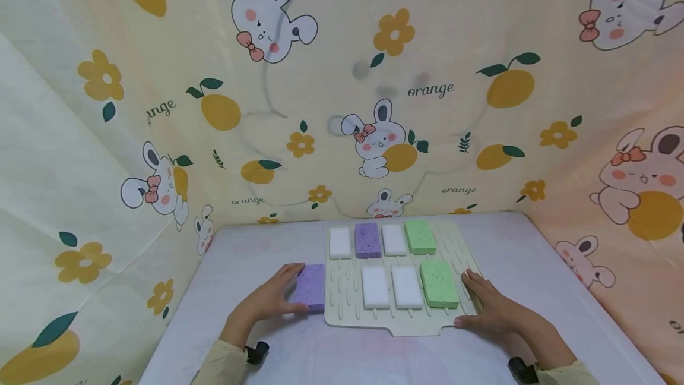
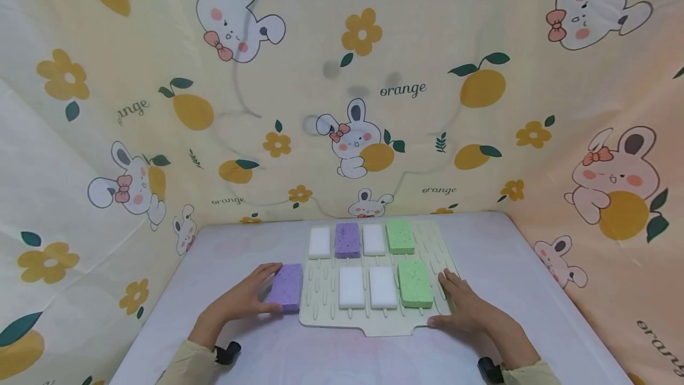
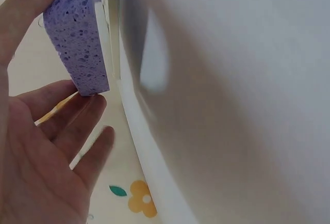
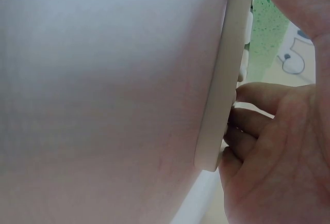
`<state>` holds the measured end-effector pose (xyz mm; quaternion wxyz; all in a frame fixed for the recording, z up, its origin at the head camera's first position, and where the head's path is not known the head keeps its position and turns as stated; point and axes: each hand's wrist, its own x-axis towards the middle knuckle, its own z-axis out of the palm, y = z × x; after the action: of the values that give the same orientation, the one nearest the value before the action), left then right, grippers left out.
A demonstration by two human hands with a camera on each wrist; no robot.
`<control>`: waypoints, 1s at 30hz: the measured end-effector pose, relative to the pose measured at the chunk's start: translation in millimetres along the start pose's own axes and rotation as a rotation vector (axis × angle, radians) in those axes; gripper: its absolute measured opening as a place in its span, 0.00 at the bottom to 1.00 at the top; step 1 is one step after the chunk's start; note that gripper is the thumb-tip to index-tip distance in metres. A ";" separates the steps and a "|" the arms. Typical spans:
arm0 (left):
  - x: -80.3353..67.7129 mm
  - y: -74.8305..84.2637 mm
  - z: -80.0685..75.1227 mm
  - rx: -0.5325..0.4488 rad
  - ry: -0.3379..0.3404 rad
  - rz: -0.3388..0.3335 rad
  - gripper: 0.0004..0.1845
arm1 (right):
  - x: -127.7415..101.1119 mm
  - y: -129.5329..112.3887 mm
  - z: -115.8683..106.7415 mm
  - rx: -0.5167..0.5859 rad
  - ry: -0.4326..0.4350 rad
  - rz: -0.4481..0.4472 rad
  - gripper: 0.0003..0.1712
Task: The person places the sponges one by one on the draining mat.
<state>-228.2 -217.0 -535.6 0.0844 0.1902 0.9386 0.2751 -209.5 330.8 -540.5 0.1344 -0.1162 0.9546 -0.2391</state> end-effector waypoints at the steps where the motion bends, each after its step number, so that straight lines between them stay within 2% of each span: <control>1: 1.1 1.6 0.8 -0.001 -0.002 0.009 0.60 | 0.0 0.3 0.3 0.002 0.000 0.000 0.73; 8: 10.5 13.1 7.3 -0.006 0.001 0.063 0.60 | -0.3 1.0 0.3 0.004 -0.010 0.003 0.73; 16: 23.1 25.5 13.3 -0.008 -0.015 0.091 0.60 | -1.0 2.0 0.4 0.020 -0.019 0.004 0.74; 30: 39.6 40.9 28.3 -0.027 -0.056 0.075 0.62 | -0.1 0.8 1.4 0.007 0.004 0.016 0.74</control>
<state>-244.2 -155.6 -538.9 0.1029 0.2319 0.9243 0.2852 -209.1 330.9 -542.0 0.1346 -0.1076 0.9550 -0.2414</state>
